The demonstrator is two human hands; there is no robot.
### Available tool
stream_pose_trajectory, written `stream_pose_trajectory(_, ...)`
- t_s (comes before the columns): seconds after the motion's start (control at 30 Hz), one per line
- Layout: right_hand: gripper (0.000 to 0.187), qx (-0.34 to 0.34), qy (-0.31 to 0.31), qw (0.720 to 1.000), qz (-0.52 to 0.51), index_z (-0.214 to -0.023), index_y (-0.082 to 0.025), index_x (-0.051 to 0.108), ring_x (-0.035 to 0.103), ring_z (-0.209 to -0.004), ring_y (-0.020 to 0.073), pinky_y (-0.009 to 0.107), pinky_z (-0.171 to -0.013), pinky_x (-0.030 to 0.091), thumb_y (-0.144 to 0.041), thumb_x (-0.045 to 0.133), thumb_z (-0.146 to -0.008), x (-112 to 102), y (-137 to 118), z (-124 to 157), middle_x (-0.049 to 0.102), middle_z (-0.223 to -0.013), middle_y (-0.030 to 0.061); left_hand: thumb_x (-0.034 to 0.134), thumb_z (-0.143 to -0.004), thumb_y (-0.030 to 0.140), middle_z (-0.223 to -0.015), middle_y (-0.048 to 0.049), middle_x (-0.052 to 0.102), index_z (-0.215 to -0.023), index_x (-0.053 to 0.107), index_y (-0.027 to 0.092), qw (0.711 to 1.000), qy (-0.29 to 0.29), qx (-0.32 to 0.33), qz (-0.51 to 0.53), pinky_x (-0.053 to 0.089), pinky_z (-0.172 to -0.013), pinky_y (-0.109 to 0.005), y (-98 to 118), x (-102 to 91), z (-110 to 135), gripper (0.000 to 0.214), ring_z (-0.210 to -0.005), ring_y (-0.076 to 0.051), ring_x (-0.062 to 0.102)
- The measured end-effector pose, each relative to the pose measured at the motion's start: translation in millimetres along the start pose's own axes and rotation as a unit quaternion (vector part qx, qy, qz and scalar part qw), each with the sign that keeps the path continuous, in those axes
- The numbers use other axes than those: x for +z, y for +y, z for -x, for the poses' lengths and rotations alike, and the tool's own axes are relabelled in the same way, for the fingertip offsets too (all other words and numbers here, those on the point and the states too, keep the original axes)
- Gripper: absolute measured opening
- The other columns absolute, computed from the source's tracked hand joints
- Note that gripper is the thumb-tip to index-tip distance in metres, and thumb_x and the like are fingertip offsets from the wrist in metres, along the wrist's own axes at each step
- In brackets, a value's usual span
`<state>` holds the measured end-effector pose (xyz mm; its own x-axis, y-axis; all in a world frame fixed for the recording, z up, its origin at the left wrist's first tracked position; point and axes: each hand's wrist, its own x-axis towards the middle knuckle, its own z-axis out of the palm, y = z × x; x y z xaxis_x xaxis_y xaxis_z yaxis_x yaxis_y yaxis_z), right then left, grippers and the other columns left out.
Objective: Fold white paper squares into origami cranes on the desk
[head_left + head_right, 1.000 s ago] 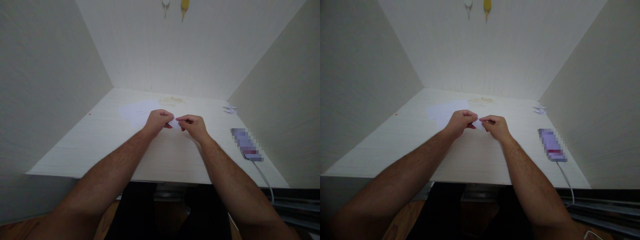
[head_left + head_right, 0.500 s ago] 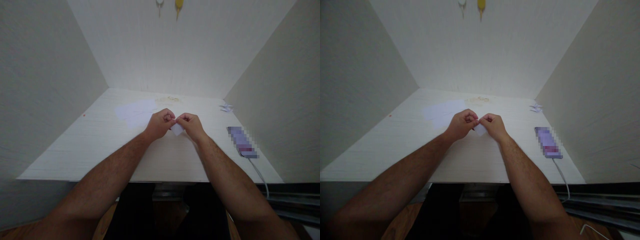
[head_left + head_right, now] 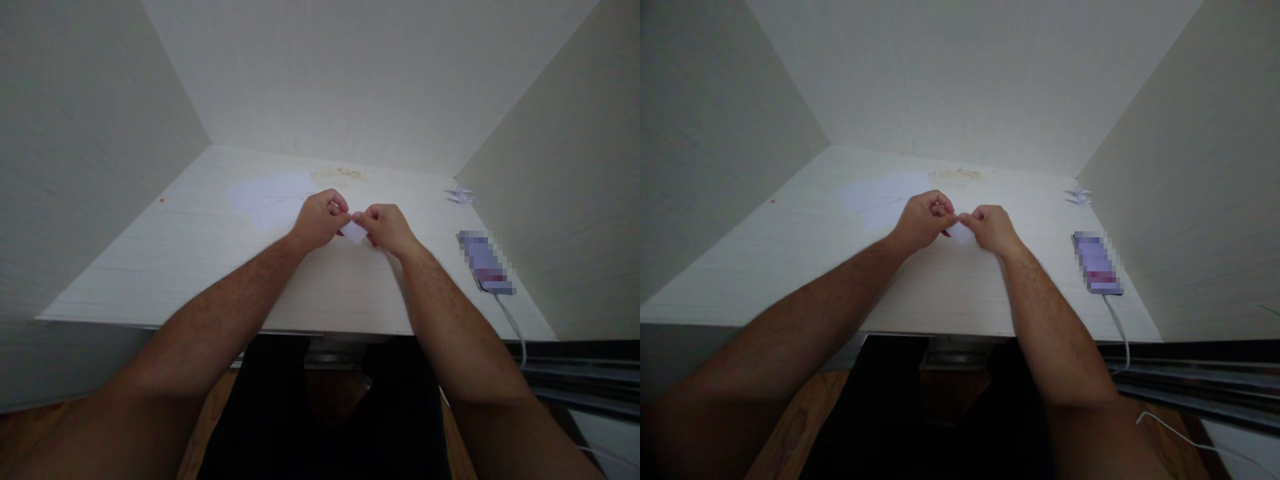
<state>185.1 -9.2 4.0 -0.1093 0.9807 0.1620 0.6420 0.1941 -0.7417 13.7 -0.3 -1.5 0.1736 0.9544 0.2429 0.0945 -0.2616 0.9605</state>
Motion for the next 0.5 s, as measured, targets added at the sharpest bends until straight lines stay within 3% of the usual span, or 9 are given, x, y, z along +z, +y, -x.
stream_pose_trajectory(0.17, 0.051, -0.043, -0.019, 0.995, 0.092, -0.05, -0.02, 0.044, 0.033, -0.049, 0.0096, 0.029, -0.052, 0.024, -0.051, 0.055, -0.089, -2, 4, -2, 0.041, -0.048, -0.0032, 0.066, -0.071, 0.008, -0.053, 0.0047, 0.057, -0.072, 0.055, 0.016, 1.0, 0.011, -0.023, -0.006, 0.05, -0.047, -0.02, -1, 0.9, 0, 0.013, -0.045, -0.007, 0.055)
stream_pose_trajectory(0.33, 0.026, -0.082, 0.105, 0.988, 0.078, -0.067, -0.02, 0.056, 0.047, -0.061, 0.0127, 0.028, -0.059, 0.034, -0.04, 0.066, -0.081, 5, 2, 2, 0.057, -0.065, -0.0003, 0.065, -0.072, 0.01, -0.059, 0.0016, 0.061, -0.089, 0.066, 0.013, 0.997, 0.045, -0.055, -0.022, 0.053, -0.048, -0.023, -5, -3.3, -2, 0.017, -0.048, -0.01, 0.058)
stream_pose_trajectory(0.43, 0.023, -0.135, 0.067, 0.987, 0.054, -0.081, -0.02, 0.062, 0.054, -0.071, 0.0152, 0.03, -0.065, 0.041, -0.037, 0.075, -0.072, 10, 2, 4, 0.064, -0.082, 0.0023, 0.065, -0.074, 0.013, -0.061, -0.0001, 0.062, -0.097, 0.07, 0.011, 0.996, 0.051, -0.079, -0.011, 0.055, -0.051, -0.025, -6, -5.9, -4, 0.024, -0.049, -0.01, 0.058)
stream_pose_trajectory(0.5, 0.025, -0.131, 0.044, 0.989, 0.048, -0.083, -0.02, 0.064, 0.056, -0.072, 0.0158, 0.031, -0.067, 0.044, -0.035, 0.077, -0.069, 12, 2, 4, 0.066, -0.084, 0.0026, 0.065, -0.076, 0.016, -0.068, -0.003, 0.066, -0.094, 0.071, 0.011, 0.994, 0.045, -0.099, 0.006, 0.056, -0.054, -0.025, -7, -5.8, -5, 0.02, -0.053, -0.01, 0.059)
